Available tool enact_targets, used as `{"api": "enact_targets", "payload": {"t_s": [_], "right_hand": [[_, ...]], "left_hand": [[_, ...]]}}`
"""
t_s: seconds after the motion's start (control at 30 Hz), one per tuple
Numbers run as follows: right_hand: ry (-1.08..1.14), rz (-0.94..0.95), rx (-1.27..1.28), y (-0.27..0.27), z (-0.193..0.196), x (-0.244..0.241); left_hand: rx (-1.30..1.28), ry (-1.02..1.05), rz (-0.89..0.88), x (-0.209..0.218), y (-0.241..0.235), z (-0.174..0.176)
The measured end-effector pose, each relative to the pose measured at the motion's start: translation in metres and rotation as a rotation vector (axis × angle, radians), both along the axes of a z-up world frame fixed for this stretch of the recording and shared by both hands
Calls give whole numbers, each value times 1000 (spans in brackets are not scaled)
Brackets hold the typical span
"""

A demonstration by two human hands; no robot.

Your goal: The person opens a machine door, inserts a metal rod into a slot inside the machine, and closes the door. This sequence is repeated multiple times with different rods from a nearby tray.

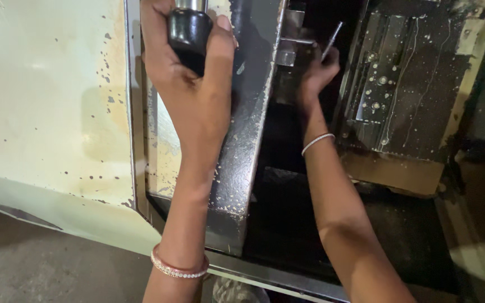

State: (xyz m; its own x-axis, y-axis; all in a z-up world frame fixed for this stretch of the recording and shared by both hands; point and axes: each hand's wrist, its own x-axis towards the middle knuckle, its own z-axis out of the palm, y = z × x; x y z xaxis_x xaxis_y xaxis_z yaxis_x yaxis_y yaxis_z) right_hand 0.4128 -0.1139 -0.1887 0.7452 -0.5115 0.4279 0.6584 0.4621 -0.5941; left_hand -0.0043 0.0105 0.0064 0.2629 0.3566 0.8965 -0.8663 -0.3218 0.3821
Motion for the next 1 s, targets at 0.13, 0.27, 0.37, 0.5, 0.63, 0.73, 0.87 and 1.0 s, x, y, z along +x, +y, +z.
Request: {"api": "enact_targets", "payload": {"t_s": [0.13, 0.27, 0.37, 0.5, 0.63, 0.73, 0.87, 1.0], "right_hand": [[125, -29, -241, -15, 11, 0], [-34, 201, -254, -35, 21, -7], [-2, 190, -291, -33, 26, -10], [5, 265, -168, -29, 32, -12], [-139, 281, -176, -29, 32, -17], [237, 158, -323, -27, 33, -17], [44, 188, -217, -26, 33, -11], [59, 228, -186, -26, 31, -9]], "left_hand": [[-30, 25, 30, 3, 0, -1], [-46, 11, 6, 6, 0, -5], [-62, -23, -55, 10, 0, -8], [-37, -23, 25, 13, 3, -7], [16, -24, 136, 16, 5, 0], [22, -31, 68, 13, 5, 3], [26, -23, 70, 9, 2, 1], [29, -10, 78, 8, 3, 2]]}}
